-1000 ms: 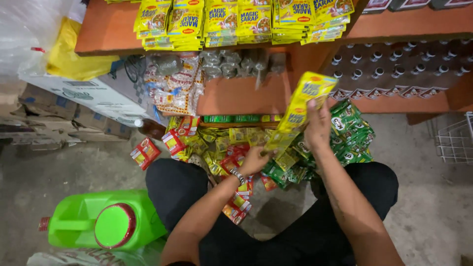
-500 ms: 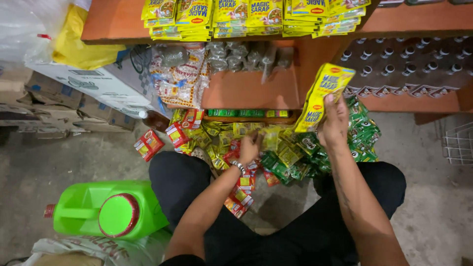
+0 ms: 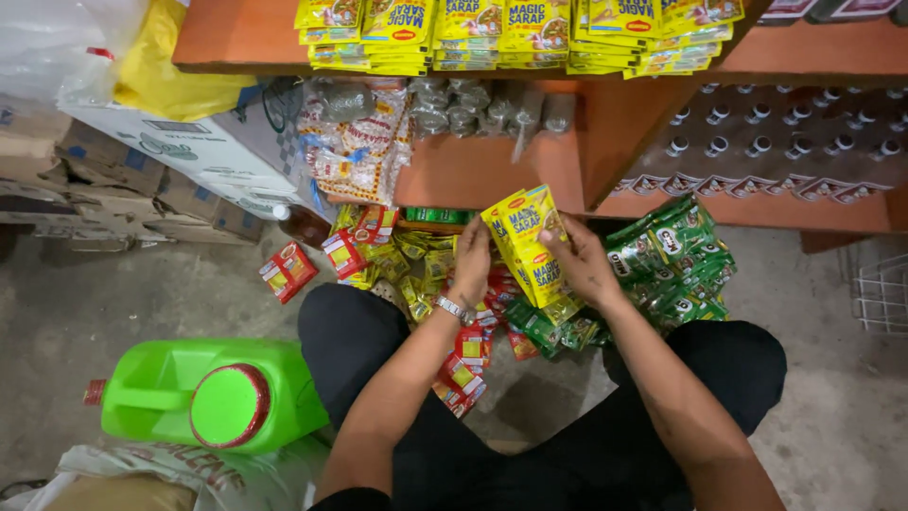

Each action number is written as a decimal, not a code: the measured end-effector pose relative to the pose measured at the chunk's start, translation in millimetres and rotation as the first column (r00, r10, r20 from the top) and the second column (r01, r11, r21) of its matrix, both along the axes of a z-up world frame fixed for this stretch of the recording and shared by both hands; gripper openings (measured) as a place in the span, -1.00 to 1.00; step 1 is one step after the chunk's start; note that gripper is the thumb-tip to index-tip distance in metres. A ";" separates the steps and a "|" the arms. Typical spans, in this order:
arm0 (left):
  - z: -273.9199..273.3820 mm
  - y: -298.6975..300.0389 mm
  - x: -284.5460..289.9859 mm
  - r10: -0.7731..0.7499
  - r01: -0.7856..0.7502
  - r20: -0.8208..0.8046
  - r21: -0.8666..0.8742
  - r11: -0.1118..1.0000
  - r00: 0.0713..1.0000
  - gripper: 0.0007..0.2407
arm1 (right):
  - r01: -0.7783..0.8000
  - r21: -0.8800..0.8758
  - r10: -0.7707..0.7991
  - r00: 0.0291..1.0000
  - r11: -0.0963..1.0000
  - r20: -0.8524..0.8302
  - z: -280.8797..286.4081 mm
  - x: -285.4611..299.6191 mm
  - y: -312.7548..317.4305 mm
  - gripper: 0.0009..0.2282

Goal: Sorting and stocking packets of seasoning and drink mixes on a shelf.

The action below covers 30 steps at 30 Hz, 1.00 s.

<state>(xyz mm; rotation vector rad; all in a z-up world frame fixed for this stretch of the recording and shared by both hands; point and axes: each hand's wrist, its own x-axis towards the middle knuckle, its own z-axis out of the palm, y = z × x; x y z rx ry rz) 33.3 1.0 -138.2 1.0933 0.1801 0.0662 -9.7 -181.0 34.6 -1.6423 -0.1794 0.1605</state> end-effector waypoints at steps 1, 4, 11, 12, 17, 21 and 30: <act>3.4 -1.7 -0.9 0.009 -0.008 0.010 -0.041 0.999 1.000 -0.70 | -0.013 -0.014 0.013 0.999 1.000 0.037 1.5 -0.2 4.2 -0.61; 22.5 -3.9 -6.9 0.013 -0.016 -0.069 -0.048 0.999 0.998 -0.69 | 0.019 -0.101 -0.002 0.985 0.995 0.173 0.0 -1.9 11.8 -0.60; 69.8 -2.0 -24.7 0.016 -0.026 0.073 0.130 0.991 0.997 -0.68 | 0.059 -0.124 -0.030 0.974 0.991 0.225 2.7 -4.2 14.7 -0.62; 88.9 -3.1 -30.1 -0.023 0.020 0.091 0.026 0.999 0.996 -0.66 | 0.094 -0.165 -0.044 0.958 0.982 0.285 2.8 -4.3 14.5 -0.63; 130.3 -10.6 -41.7 -0.182 0.159 0.234 0.111 0.981 0.955 -0.73 | 0.211 -0.266 -0.081 0.901 0.941 0.427 -3.1 -7.3 14.9 -0.69; 129.9 -12.3 -40.5 -0.089 0.027 0.271 0.225 0.974 0.958 -0.77 | 0.261 -0.423 -0.040 0.885 0.868 0.465 -5.9 -8.2 12.3 -0.69; 111.5 -2.8 -25.9 -0.174 0.045 0.336 0.359 0.932 0.926 -0.72 | 0.035 -0.181 0.018 0.959 0.983 0.284 -13.0 0.4 9.7 -0.56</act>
